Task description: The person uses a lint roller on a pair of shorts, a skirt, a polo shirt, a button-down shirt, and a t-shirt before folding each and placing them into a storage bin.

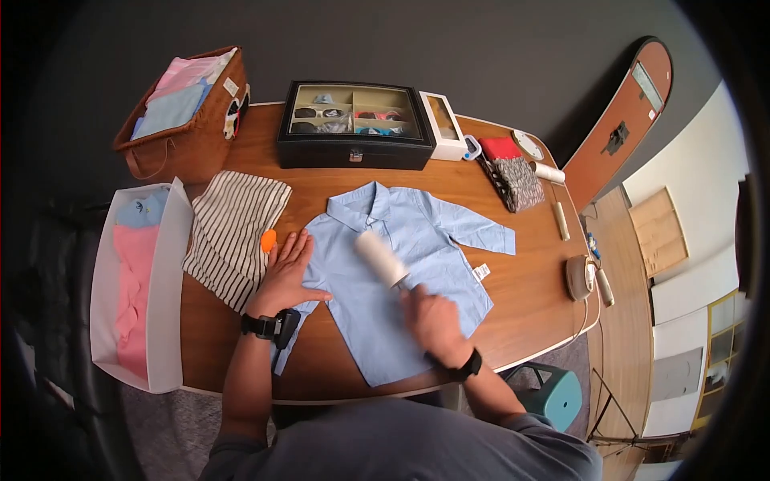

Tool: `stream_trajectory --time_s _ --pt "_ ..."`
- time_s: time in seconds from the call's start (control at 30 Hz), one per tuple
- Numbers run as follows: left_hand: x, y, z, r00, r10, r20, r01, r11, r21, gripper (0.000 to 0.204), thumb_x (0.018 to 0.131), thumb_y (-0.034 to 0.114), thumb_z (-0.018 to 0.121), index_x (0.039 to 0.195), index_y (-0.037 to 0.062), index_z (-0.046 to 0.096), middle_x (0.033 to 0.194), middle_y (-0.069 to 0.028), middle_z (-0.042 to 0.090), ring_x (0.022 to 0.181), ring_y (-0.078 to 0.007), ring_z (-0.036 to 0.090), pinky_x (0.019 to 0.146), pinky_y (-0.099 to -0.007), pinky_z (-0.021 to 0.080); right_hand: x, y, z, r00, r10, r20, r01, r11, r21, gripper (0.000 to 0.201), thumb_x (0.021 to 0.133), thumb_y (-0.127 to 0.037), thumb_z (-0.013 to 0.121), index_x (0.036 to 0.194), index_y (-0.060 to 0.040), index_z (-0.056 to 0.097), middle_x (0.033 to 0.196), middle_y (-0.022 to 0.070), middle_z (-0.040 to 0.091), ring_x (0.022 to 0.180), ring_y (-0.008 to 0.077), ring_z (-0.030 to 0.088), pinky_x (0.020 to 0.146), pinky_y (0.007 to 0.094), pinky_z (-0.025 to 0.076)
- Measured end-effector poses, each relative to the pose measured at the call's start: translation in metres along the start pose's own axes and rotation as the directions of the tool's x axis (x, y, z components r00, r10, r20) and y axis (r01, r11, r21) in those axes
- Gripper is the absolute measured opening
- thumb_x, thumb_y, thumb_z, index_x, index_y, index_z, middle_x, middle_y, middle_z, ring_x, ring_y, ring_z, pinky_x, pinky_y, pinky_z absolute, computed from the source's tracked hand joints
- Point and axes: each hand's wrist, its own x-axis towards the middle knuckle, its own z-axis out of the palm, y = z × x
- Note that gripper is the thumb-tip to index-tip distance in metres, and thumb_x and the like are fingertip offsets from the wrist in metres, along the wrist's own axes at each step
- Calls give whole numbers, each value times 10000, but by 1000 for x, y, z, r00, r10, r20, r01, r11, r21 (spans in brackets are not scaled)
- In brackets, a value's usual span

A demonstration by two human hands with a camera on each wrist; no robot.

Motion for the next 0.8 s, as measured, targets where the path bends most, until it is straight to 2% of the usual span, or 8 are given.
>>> stream_trajectory --time_s 0.07,0.17,0.33,0.53,0.63,0.7,0.73,0.8 --pt "-1 3 -3 1000 -8 -7 8 1000 -4 1267 641 605 804 1554 28 141 1640 -127 90 1521 -249 24 1216 -468 12 -15 -11 2 998 -57 32 55 997 61 345 992 -344 491 889 -18 539 604 224 617 544 410 624 510 512 497" --pt "-1 3 -3 1000 -6 -12 5 1000 -26 1260 641 600 806 1552 26 152 1640 -127 94 1521 -249 26 1214 -470 12 -26 -3 2 994 45 98 -50 997 50 362 1003 -340 459 854 -23 549 624 239 630 568 403 647 518 520 503" --pt "0 2 -1 1000 -6 -16 5 1000 -15 1266 626 586 821 1550 24 162 1638 -129 102 1521 -257 31 1214 -472 16 -52 72 -1 882 467 -65 -469 883 -18 385 1006 -332 455 856 3 569 677 300 625 623 478 631 548 556 503" --pt "0 7 -5 999 -34 -8 34 999 -25 1277 611 545 850 1552 31 158 1636 -136 109 1520 -270 36 1216 -474 23 -66 127 -12 748 613 -255 -650 755 -88 397 1005 -341 464 828 1 558 696 281 635 657 465 639 580 545 503" --pt "0 2 -2 1000 -4 -22 4 999 -34 1273 613 529 855 1552 30 156 1636 -138 112 1520 -270 35 1216 -473 25 -64 100 -21 781 590 -203 -615 784 -86 401 1011 -351 457 835 -6 562 682 265 636 645 450 641 561 539 492" --pt "-1 3 -2 1000 -9 -21 8 1000 -26 1270 613 520 857 1552 30 156 1636 -136 111 1520 -269 35 1215 -474 24 -69 61 -19 864 497 -83 -496 868 35 377 1012 -352 465 839 -30 558 638 239 621 576 424 627 503 511 473" --pt "0 4 -2 1000 -11 -26 10 1000 -24 1268 613 511 859 1552 30 156 1637 -134 110 1521 -268 35 1215 -476 24 -78 42 -18 940 335 -55 -334 942 26 347 1005 -339 488 848 -34 543 618 226 612 557 417 622 493 497 471" --pt "0 6 -5 1000 -15 -13 15 999 -31 1269 610 500 862 1552 30 155 1637 -132 110 1521 -268 33 1215 -478 23 -90 6 -18 982 178 62 -184 978 96 322 995 -325 505 846 -40 509 595 216 603 527 421 612 493 512 473"
